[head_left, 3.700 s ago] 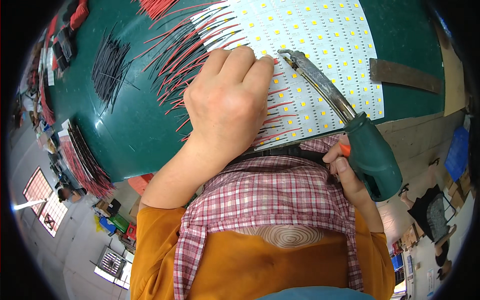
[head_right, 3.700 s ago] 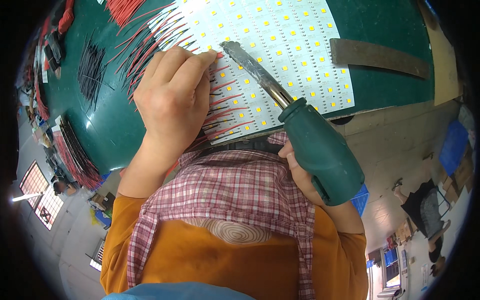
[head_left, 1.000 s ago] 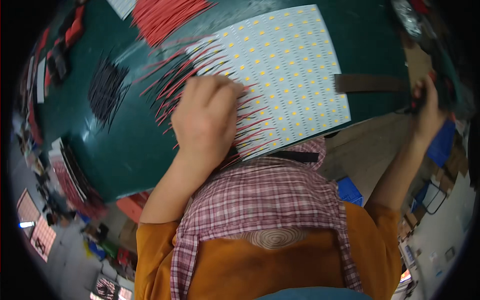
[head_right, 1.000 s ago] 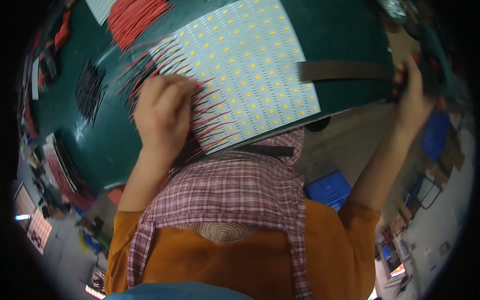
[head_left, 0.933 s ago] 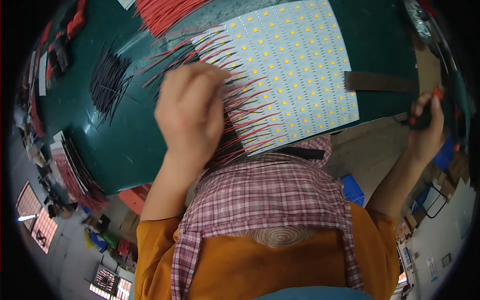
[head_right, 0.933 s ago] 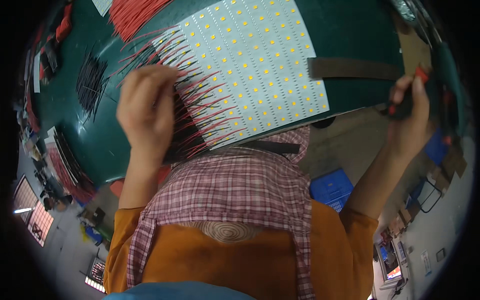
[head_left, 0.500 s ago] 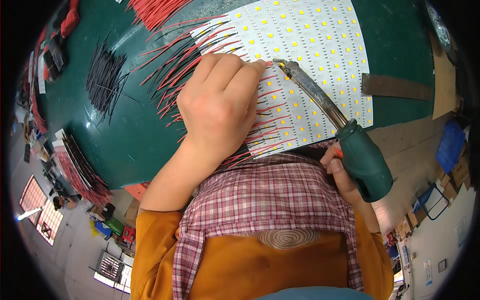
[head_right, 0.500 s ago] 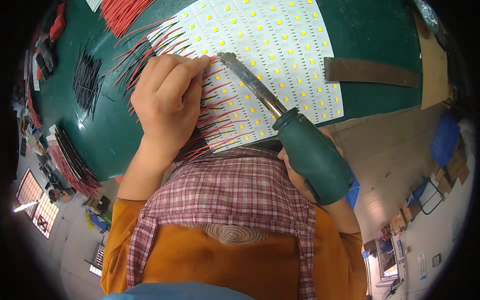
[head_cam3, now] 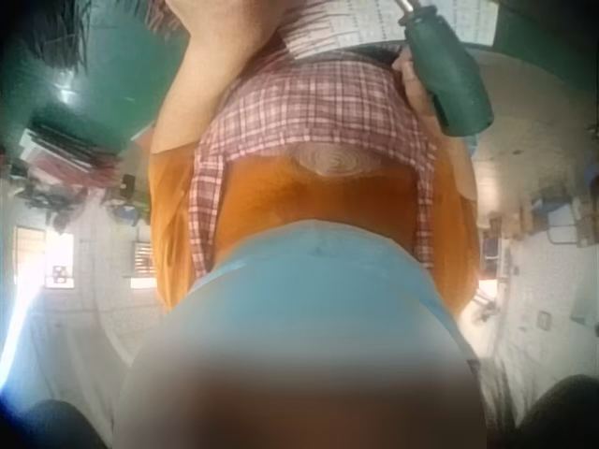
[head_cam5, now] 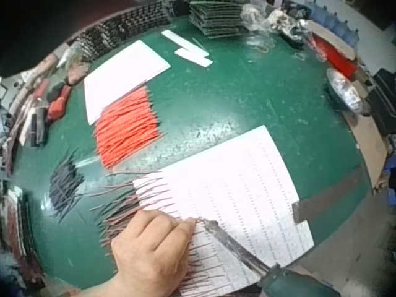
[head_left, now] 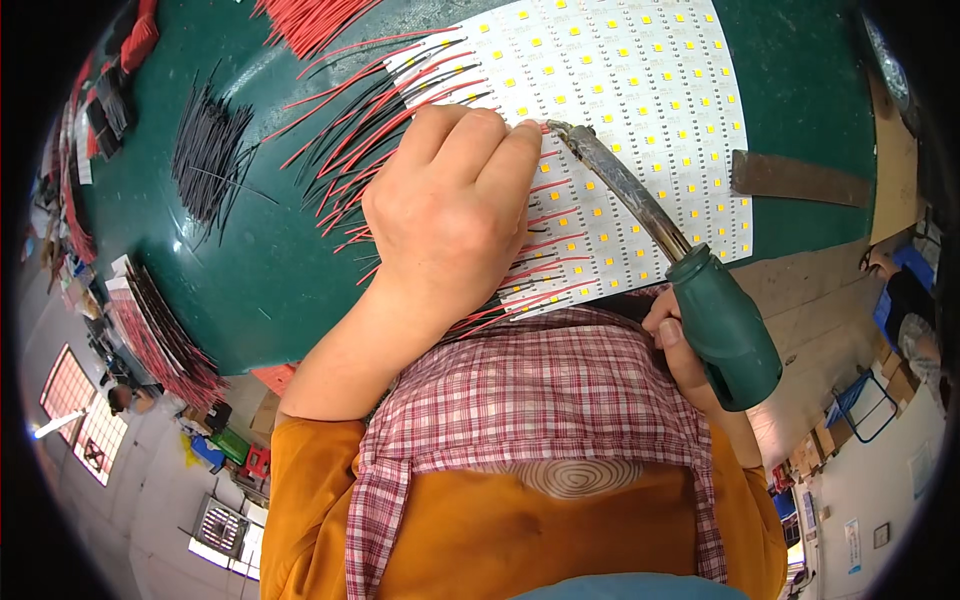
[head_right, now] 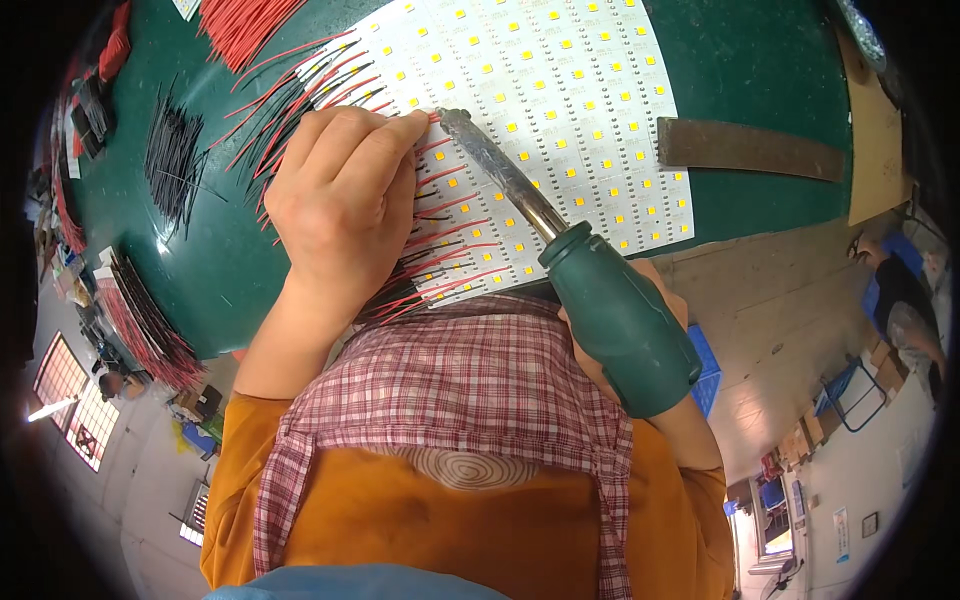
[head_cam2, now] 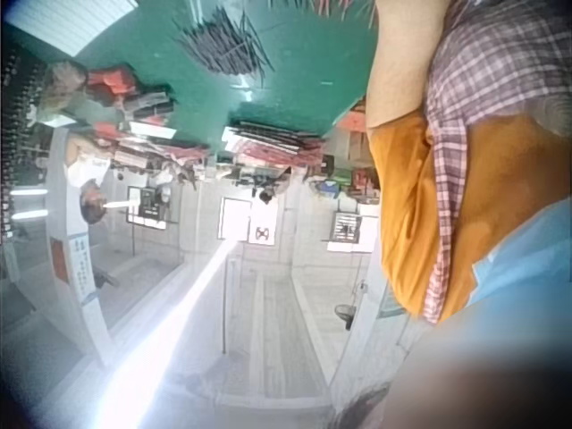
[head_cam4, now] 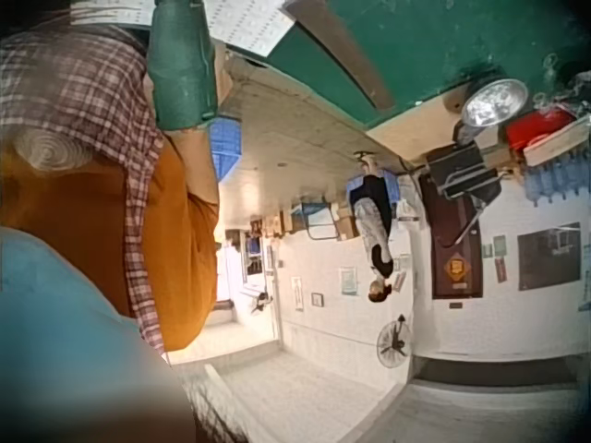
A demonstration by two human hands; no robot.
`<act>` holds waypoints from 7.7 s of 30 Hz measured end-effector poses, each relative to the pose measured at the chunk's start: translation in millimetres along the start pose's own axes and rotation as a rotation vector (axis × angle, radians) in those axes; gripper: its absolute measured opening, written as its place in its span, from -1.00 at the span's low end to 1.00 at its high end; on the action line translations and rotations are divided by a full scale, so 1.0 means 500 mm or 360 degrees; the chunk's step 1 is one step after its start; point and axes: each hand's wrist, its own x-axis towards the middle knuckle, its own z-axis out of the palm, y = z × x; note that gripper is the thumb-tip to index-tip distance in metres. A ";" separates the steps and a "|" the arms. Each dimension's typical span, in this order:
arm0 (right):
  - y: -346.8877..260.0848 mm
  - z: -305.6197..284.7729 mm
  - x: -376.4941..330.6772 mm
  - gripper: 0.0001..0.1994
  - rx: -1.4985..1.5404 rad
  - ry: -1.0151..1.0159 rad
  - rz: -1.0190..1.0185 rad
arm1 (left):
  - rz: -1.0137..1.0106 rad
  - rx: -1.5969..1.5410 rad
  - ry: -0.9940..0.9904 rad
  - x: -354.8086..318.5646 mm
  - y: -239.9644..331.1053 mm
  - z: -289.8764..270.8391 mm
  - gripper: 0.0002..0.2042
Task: Soldering electrical wires onto LED lighting panels at a workbench.
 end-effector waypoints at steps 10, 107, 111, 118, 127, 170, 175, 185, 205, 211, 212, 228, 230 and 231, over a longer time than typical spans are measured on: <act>-0.034 -0.018 0.026 -0.96 0.0368 -0.0025 0.0014 | -0.0110 -0.0052 -0.0098 0.005 0.006 -0.010 -0.78; -0.077 -0.021 0.081 -0.69 0.0905 0.0140 -0.0076 | -0.0205 -0.0047 0.0090 0.173 -0.167 -0.067 -0.88; -0.068 -0.027 0.088 -0.69 0.0714 0.0075 -0.0095 | 0.0041 -0.0126 -0.0175 0.108 -0.096 -0.054 -0.83; -0.050 -0.019 0.082 -0.70 0.0569 -0.0041 -0.0190 | 0.0108 0.0094 0.0007 0.064 -0.082 0.002 -0.82; -0.078 -0.021 0.084 -0.95 0.0580 0.0040 0.0132 | 0.0086 0.0033 0.0058 0.051 -0.084 0.006 -0.80; -0.087 -0.028 0.114 -0.83 0.0562 -0.0008 -0.0098 | -0.0108 0.0148 0.0161 0.074 -0.080 0.022 -0.88; -0.092 -0.017 0.110 -0.76 0.0930 0.0243 0.0021 | -0.0098 0.0164 0.0177 0.078 -0.082 0.028 -0.90; -0.072 0.000 0.078 -0.65 0.1090 0.0412 0.0071 | -0.0191 0.0199 -0.0015 0.071 -0.076 0.005 -0.92; -0.025 0.026 0.087 -0.72 0.1128 0.0434 -0.0220 | -0.0951 0.0783 0.0191 -0.109 -0.310 -0.135 -0.82; -0.019 0.029 0.085 -0.72 0.1087 0.0415 -0.0243 | -0.0749 0.0688 0.0154 -0.100 -0.350 -0.146 -0.81; -0.021 0.029 0.086 -0.72 0.1058 0.0410 -0.0256 | -0.0750 0.0669 0.0138 -0.095 -0.355 -0.150 -0.78; -0.021 0.042 0.083 -0.73 0.1053 0.0428 -0.0188 | -0.0982 0.0375 -0.0430 -0.026 -0.501 -0.184 -0.73; -0.021 0.043 0.082 -0.73 0.1055 0.0434 -0.0164 | -0.0965 0.0380 -0.0363 -0.016 -0.494 -0.182 -0.80; -0.021 0.044 0.081 -0.73 0.1055 0.0438 -0.0165 | -0.1016 0.0406 -0.0391 -0.004 -0.485 -0.185 -0.81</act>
